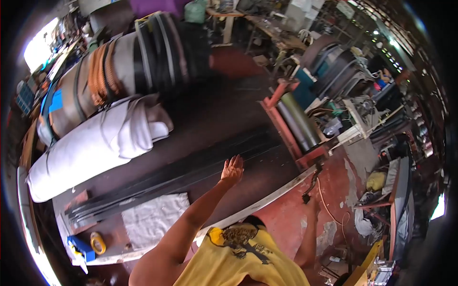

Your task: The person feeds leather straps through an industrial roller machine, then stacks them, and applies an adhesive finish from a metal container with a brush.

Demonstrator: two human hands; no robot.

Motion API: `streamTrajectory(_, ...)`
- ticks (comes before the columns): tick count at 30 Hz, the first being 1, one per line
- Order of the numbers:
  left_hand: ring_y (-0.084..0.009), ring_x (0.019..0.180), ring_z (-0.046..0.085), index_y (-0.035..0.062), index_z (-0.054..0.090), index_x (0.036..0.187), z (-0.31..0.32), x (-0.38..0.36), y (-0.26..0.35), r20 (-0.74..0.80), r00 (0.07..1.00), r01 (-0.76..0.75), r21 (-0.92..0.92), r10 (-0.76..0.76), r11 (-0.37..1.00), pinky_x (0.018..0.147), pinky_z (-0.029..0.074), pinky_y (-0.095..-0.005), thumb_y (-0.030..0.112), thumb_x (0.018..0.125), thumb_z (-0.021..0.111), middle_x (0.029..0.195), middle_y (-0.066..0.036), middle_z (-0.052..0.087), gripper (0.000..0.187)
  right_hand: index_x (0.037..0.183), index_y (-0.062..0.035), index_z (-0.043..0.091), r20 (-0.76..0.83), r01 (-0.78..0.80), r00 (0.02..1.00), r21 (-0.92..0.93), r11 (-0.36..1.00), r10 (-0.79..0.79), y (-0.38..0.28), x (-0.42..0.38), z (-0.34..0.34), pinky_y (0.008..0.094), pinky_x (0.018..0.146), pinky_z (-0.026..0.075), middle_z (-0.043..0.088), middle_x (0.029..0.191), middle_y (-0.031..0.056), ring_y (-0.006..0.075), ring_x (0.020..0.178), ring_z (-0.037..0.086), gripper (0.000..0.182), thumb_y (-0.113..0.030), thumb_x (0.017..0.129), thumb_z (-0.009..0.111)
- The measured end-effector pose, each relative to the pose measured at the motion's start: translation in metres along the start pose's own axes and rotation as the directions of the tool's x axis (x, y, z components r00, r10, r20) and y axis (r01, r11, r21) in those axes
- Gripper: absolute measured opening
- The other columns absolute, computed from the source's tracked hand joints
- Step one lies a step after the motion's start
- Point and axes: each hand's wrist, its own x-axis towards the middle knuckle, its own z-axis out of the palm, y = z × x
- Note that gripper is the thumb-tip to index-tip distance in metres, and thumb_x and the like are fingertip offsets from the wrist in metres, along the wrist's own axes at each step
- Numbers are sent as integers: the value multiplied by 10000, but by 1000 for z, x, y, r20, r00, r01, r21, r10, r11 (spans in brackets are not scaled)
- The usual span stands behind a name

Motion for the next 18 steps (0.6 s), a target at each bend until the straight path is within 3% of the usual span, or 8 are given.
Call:
streamTrajectory(2, -314, 1279, 462, 53, 496, 1383, 11, 34, 19, 157, 986, 64, -86, -50, 994, 1050, 396, -473, 319, 937, 606, 1418, -140, 466, 531, 978, -90, 738, -11, -15, 1000, -4, 1000, 15, -8, 3, -19, 497, 817, 531, 727, 930, 196, 401, 947, 692, 304, -272, 735, 728)
streamTrajectory(3, -301, 1223, 488, 65, 522, 1347, 11, 47, 29, 117, 992, 49, -90, -39, 995, 1033, 408, -461, 358, 925, 633, 1332, -130, 500, 526, 967, -97, 744, -2, -5, 1000, 9, 1000, 5, -13, 1, -33, 499, 813, 529, 727, 916, 194, 400, 934, 694, 288, -271, 739, 724)
streamTrajectory(8, -300, 1160, 522, 98, 565, 1308, 34, 96, 62, 162, 985, 82, -89, -67, 993, 986, 443, -453, 424, 906, 656, 1241, -119, 537, 526, 964, -88, 734, -7, -56, 998, 50, 997, 56, -25, 12, -135, 496, 750, 531, 722, 865, 186, 384, 848, 700, 294, -284, 746, 745)
streamTrajectory(12, -301, 1085, 575, 109, 621, 1217, 43, 119, 68, 173, 985, 2, -122, 19, 992, 937, 488, -442, 397, 893, 689, 1162, -106, 581, 439, 951, -88, 726, -415, 11, 906, -179, 984, -85, 25, 112, -187, 497, 712, 532, 715, 838, 179, 387, 798, 694, 283, -308, 774, 748)
streamTrajectory(13, -300, 1071, 586, 107, 629, 1194, 32, 124, 70, 207, 978, -11, -141, 41, 990, 925, 497, -442, 384, 888, 699, 1140, -103, 589, 419, 943, -96, 723, -511, -67, 858, -222, 973, -57, 44, 151, -178, 501, 689, 533, 707, 855, 187, 385, 803, 692, 272, -326, 799, 734)
streamTrajectory(14, -298, 1056, 598, 105, 637, 1171, 25, 129, 71, 238, 969, -22, -159, 60, 987, 913, 507, -442, 370, 882, 710, 1119, -100, 597, 399, 950, -91, 721, -462, -27, 884, -188, 982, -64, 61, 191, -176, 506, 692, 536, 706, 878, 198, 380, 829, 693, 269, -310, 794, 730)
streamTrajectory(15, -292, 956, 651, 96, 656, 1082, 26, 132, 70, 96, 988, -107, -165, 124, 981, 810, 562, -423, 310, 828, 769, 1055, -84, 621, 351, 958, -86, 719, -417, 15, 906, -152, 988, -78, 81, 231, -171, 510, 695, 539, 705, 902, 209, 375, 854, 695, 268, -294, 790, 726)
streamTrajectory(18, -286, 875, 681, 90, 664, 1038, 2, 146, 86, 17, 998, -49, -288, 57, 956, 718, 591, -393, 273, 763, 815, 1017, -80, 637, 363, 942, -73, 718, -198, -22, 980, -29, 999, 16, 141, 338, -62, 516, 712, 539, 711, 910, 193, 374, 885, 693, 265, -295, 800, 690)
